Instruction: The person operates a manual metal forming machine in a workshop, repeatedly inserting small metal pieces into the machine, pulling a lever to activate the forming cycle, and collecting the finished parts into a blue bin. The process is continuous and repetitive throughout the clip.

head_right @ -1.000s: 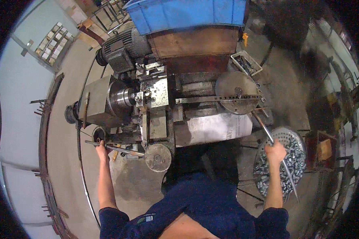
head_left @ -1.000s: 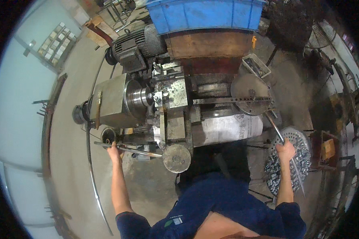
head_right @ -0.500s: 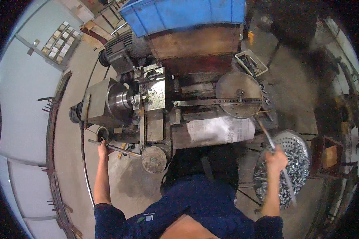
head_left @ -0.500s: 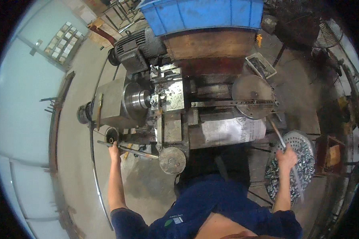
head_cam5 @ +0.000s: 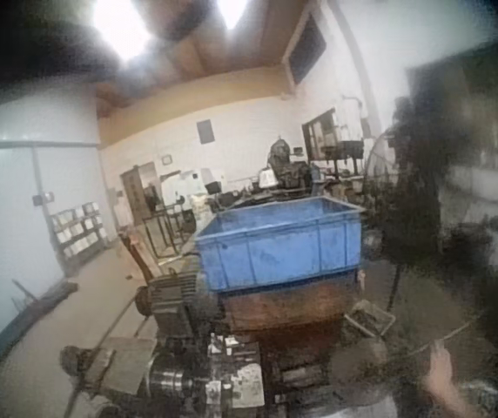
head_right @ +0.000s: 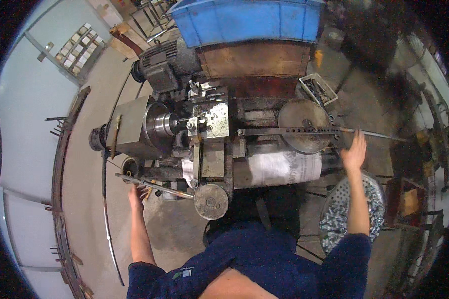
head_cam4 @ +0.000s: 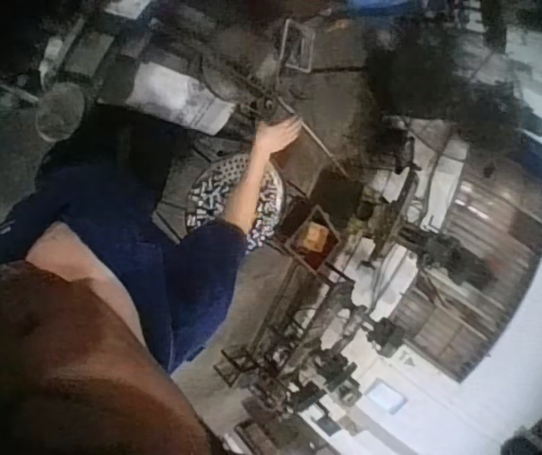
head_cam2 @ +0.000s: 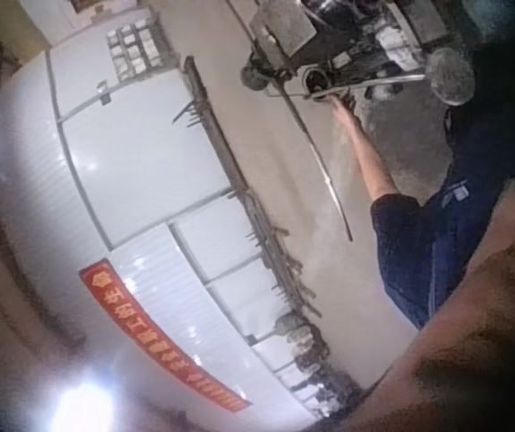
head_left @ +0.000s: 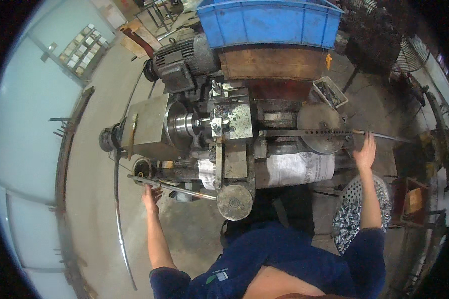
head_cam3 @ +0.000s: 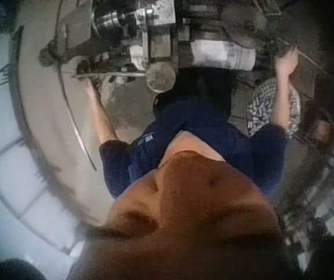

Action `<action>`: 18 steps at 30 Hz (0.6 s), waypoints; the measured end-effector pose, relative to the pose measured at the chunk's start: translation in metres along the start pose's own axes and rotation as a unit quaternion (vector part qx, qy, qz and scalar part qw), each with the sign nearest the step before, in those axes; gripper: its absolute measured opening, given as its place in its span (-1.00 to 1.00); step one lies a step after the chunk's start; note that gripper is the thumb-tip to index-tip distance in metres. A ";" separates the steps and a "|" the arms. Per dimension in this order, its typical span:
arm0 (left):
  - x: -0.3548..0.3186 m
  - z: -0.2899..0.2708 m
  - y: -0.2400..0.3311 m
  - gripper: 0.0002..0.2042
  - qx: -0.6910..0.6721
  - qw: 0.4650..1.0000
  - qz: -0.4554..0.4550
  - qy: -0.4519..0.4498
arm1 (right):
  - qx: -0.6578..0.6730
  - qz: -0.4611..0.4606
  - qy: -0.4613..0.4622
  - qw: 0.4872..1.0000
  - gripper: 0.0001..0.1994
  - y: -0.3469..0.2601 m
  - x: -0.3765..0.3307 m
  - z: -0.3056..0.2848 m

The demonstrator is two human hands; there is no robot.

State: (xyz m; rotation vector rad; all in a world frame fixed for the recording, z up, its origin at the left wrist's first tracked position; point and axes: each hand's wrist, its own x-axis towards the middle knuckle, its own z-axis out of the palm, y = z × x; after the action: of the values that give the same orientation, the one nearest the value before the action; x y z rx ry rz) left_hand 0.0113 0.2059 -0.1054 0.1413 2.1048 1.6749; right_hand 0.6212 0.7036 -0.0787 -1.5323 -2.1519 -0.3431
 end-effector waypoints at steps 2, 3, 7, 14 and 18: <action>0.021 -0.019 -0.054 -0.50 0.264 0.964 0.004 -0.028 | 0.060 0.005 -0.031 0.998 -0.33 -0.007 -0.029 -0.009; 0.040 -0.038 -0.094 -0.51 0.412 0.905 0.092 -0.042 | 0.081 0.022 -0.070 0.994 -0.34 -0.009 -0.047 -0.006; 0.008 0.042 -0.068 -0.57 0.682 0.714 0.140 -0.073 | 0.152 0.080 -0.179 0.969 -0.47 -0.007 -0.087 -0.024; -0.005 0.079 -0.135 -0.65 0.509 0.848 0.146 -0.003 | 0.162 0.084 -0.231 0.956 -0.64 -0.047 -0.083 -0.063; 0.004 0.054 -0.063 -0.58 0.710 0.680 0.126 -0.130 | 0.206 -0.069 -0.146 0.965 -0.68 -0.095 -0.038 -0.117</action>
State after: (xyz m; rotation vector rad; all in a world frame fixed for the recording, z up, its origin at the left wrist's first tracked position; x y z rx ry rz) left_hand 0.0411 0.2396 -0.1749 1.0637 2.6438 -0.3105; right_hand 0.5695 0.5857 0.0087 -1.2571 -2.3694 0.2930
